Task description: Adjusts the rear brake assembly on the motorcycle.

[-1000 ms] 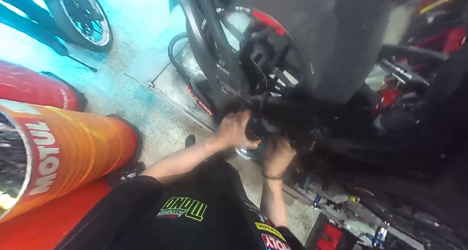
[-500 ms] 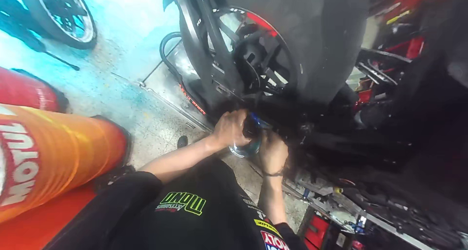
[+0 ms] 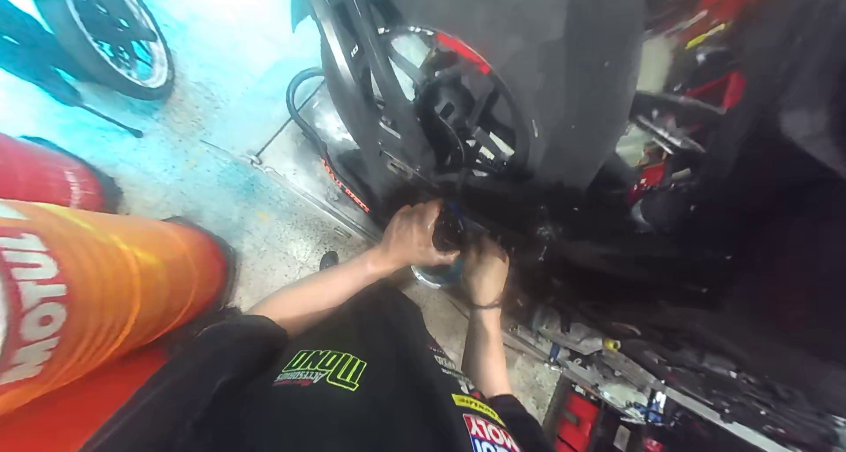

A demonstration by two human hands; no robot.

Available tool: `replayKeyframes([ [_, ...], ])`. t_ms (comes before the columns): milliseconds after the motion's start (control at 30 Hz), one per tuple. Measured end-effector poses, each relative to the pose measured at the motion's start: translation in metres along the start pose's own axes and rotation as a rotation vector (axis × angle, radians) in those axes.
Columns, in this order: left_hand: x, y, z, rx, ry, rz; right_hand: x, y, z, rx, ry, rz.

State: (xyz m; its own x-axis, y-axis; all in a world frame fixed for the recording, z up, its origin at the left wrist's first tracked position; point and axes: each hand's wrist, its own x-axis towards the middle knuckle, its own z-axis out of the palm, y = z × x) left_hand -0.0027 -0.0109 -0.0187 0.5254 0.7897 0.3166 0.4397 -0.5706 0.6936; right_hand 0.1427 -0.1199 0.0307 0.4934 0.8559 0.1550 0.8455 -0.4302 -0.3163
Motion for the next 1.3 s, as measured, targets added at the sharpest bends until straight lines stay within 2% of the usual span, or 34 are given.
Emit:
replayKeyframes([
  [133,0.005,-0.005,-0.004,-0.009,0.008,0.009,-0.024,0.02,-0.009,0.202,-0.122,0.097],
  [200,0.008,-0.006,-0.003,-0.021,0.009,0.007,-0.026,0.032,-0.013,0.235,-0.128,0.065],
  [333,-0.002,-0.007,-0.003,-0.023,-0.032,0.031,-0.01,0.022,-0.011,0.014,-0.122,-0.073],
  [467,0.007,-0.01,-0.004,-0.065,0.017,0.054,-0.004,0.034,-0.02,-0.005,-0.141,-0.092],
  [567,-0.001,-0.013,0.001,-0.088,0.011,0.049,0.001,0.021,-0.018,-0.013,-0.175,-0.128],
  [667,-0.004,-0.009,-0.005,-0.088,-0.063,0.007,-0.001,0.021,-0.028,-0.039,-0.255,-0.116],
  [733,0.006,-0.006,-0.009,-0.064,-0.048,-0.02,0.006,0.031,-0.033,-0.034,-0.243,-0.125],
  [800,0.014,-0.007,-0.012,-0.033,-0.007,-0.025,0.02,0.019,-0.031,-0.043,-0.252,-0.138],
  [900,-0.016,0.001,-0.005,-0.026,-0.086,-0.065,-0.005,0.007,-0.043,-0.087,-0.398,-0.103],
  [1033,0.008,0.003,-0.002,0.062,0.009,-0.027,-0.002,0.021,-0.059,-0.041,-0.365,-0.097],
  [1133,-0.001,0.006,0.002,0.102,0.04,0.008,0.003,0.004,-0.049,-0.07,-0.381,-0.019],
  [1200,-0.008,0.005,0.002,0.101,0.02,0.006,-0.006,0.003,-0.059,-0.078,-0.453,0.001],
  [1300,0.002,0.004,-0.002,0.123,0.059,-0.004,-0.015,0.01,-0.074,-0.133,-0.369,-0.054],
])
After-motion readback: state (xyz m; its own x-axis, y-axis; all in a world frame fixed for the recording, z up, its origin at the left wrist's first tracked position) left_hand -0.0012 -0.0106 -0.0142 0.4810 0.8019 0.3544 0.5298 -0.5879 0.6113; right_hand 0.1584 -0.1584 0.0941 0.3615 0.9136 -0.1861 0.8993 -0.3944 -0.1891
